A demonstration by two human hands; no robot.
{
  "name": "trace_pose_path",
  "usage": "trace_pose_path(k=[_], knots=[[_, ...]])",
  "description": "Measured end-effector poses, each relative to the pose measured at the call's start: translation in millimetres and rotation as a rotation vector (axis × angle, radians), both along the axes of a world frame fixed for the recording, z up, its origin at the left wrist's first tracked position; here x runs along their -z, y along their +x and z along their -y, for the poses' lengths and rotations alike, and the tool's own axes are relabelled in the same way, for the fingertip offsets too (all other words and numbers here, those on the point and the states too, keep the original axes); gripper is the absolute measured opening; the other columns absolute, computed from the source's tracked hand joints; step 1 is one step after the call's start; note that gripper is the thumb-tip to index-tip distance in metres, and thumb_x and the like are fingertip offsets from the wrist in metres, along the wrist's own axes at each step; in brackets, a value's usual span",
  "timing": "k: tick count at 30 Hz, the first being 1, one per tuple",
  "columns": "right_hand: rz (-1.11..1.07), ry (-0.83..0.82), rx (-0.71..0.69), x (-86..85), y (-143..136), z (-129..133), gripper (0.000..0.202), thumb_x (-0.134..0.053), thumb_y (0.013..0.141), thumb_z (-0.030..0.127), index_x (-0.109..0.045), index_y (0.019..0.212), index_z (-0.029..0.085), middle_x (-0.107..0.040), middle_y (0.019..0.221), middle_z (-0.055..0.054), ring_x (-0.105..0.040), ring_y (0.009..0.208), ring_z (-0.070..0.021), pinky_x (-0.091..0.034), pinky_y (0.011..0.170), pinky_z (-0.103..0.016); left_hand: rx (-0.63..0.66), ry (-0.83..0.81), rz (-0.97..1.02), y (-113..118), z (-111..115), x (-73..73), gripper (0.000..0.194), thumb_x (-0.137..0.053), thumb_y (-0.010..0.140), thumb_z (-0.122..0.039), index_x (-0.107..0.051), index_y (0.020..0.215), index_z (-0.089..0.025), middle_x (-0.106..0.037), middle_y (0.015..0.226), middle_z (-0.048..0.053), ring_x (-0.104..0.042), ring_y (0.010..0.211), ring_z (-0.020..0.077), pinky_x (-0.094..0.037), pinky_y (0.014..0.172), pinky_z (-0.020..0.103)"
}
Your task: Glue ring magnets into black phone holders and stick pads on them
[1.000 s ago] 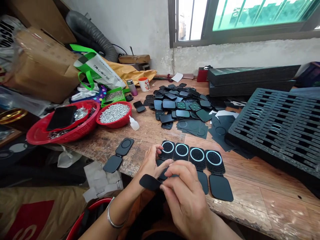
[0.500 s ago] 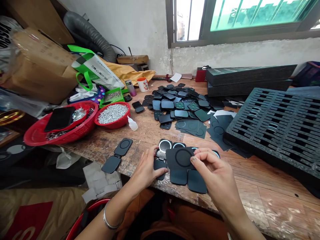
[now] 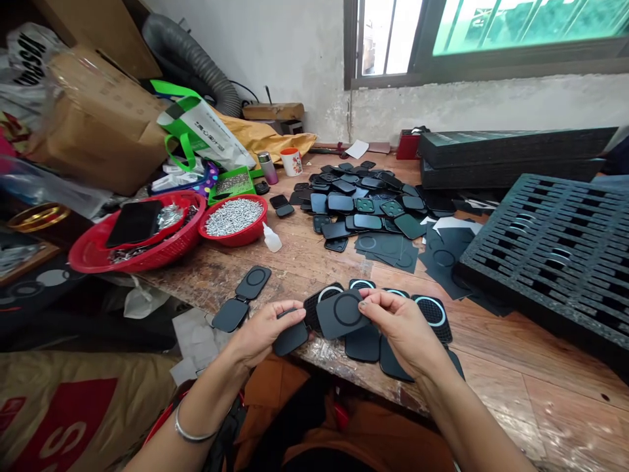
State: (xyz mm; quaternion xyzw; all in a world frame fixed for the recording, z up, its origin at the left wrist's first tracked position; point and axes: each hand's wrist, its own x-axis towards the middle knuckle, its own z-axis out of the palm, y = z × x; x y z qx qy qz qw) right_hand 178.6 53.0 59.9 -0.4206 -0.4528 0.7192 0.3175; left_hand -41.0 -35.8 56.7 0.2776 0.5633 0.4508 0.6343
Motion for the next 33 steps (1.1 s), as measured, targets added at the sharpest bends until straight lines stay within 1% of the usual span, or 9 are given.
trace_pose_path(k=[2,4,6,9,12,16,22,27,33], knots=[[-0.016,-0.027,-0.011,-1.2,-5,1,0.019,-0.079,0.065,0.032,-0.066,0.063,0.019,-0.062,0.102,-0.005,-0.053,0.100,-0.0208,-0.043,0.074,-0.026,0.032,-0.028,0.107,5,4,-3.6,0.030,-0.069,0.073,-0.034,-0.061,0.092,-0.012,-0.069,0.071,0.007,-0.066,0.065,0.0176,-0.052,0.063,0.028],[-0.019,-0.048,-0.033,-2.1,-10,2,0.020,-0.079,0.064,0.033,-0.066,0.063,0.018,-0.061,0.102,-0.005,-0.054,0.092,-0.0187,-0.045,0.074,-0.026,0.026,-0.027,0.138,10,6,-7.0,0.034,-0.070,0.073,-0.030,-0.061,0.099,-0.012,-0.070,0.072,0.008,-0.066,0.064,0.0184,-0.054,0.062,0.031],[-0.017,-0.065,-0.037,-2.7,-12,4,0.021,-0.079,0.063,0.033,-0.066,0.063,0.017,-0.060,0.102,-0.006,-0.054,0.087,-0.0176,-0.046,0.072,-0.027,0.009,-0.024,0.121,13,7,-9.6,0.037,-0.069,0.073,-0.027,-0.061,0.105,-0.011,-0.070,0.072,0.008,-0.066,0.063,0.0180,-0.055,0.060,0.031],[-0.003,-0.081,-0.022,-2.6,-13,5,0.022,-0.081,0.061,0.033,-0.067,0.064,0.017,-0.059,0.104,-0.007,-0.053,0.084,-0.0164,-0.047,0.070,-0.027,0.010,-0.022,0.085,14,8,-11.4,0.037,-0.067,0.074,-0.026,-0.062,0.108,-0.010,-0.070,0.070,0.008,-0.065,0.061,0.0172,-0.055,0.058,0.030],[0.028,-0.074,-0.029,-1.1,-12,5,0.022,-0.080,0.062,0.034,-0.067,0.065,0.016,-0.059,0.106,-0.007,-0.052,0.081,-0.0152,-0.046,0.069,-0.026,0.020,-0.016,0.050,15,8,-11.1,0.038,-0.065,0.076,-0.025,-0.062,0.110,-0.010,-0.070,0.069,0.008,-0.065,0.061,0.0170,-0.055,0.057,0.029],[0.036,-0.058,-0.042,1.3,-12,6,0.022,-0.079,0.063,0.034,-0.067,0.066,0.016,-0.058,0.105,-0.007,-0.051,0.079,-0.0151,-0.046,0.069,-0.028,0.029,0.000,0.020,16,9,-10.8,0.037,-0.061,0.077,-0.022,-0.062,0.112,-0.010,-0.070,0.068,0.008,-0.065,0.060,0.0166,-0.056,0.058,0.029],[0.069,-0.011,-0.059,5.0,-11,6,0.021,-0.077,0.067,0.034,-0.066,0.066,0.016,-0.056,0.101,-0.005,-0.049,0.081,-0.0149,-0.044,0.069,-0.027,0.036,-0.005,-0.015,17,9,-12.0,0.037,-0.056,0.078,-0.018,-0.063,0.114,-0.010,-0.071,0.068,0.007,-0.066,0.061,0.0175,-0.057,0.058,0.031],[0.081,0.012,-0.072,7.2,-10,6,0.020,-0.075,0.068,0.034,-0.068,0.069,0.015,-0.056,0.096,-0.006,-0.049,0.083,-0.0165,-0.043,0.067,-0.026,0.047,-0.004,-0.040,17,9,-11.8,0.037,-0.056,0.078,-0.019,-0.063,0.115,-0.012,-0.071,0.070,0.007,-0.067,0.064,0.0185,-0.057,0.059,0.031],[0.098,0.037,-0.058,9.6,-10,6,0.022,-0.075,0.067,0.034,-0.067,0.069,0.014,-0.057,0.102,-0.007,-0.049,0.078,-0.0149,-0.041,0.065,-0.026,0.046,-0.017,-0.041,18,9,-11.9,0.038,-0.056,0.078,-0.019,-0.063,0.114,-0.012,-0.071,0.072,0.007,-0.068,0.065,0.0186,-0.057,0.059,0.030]])
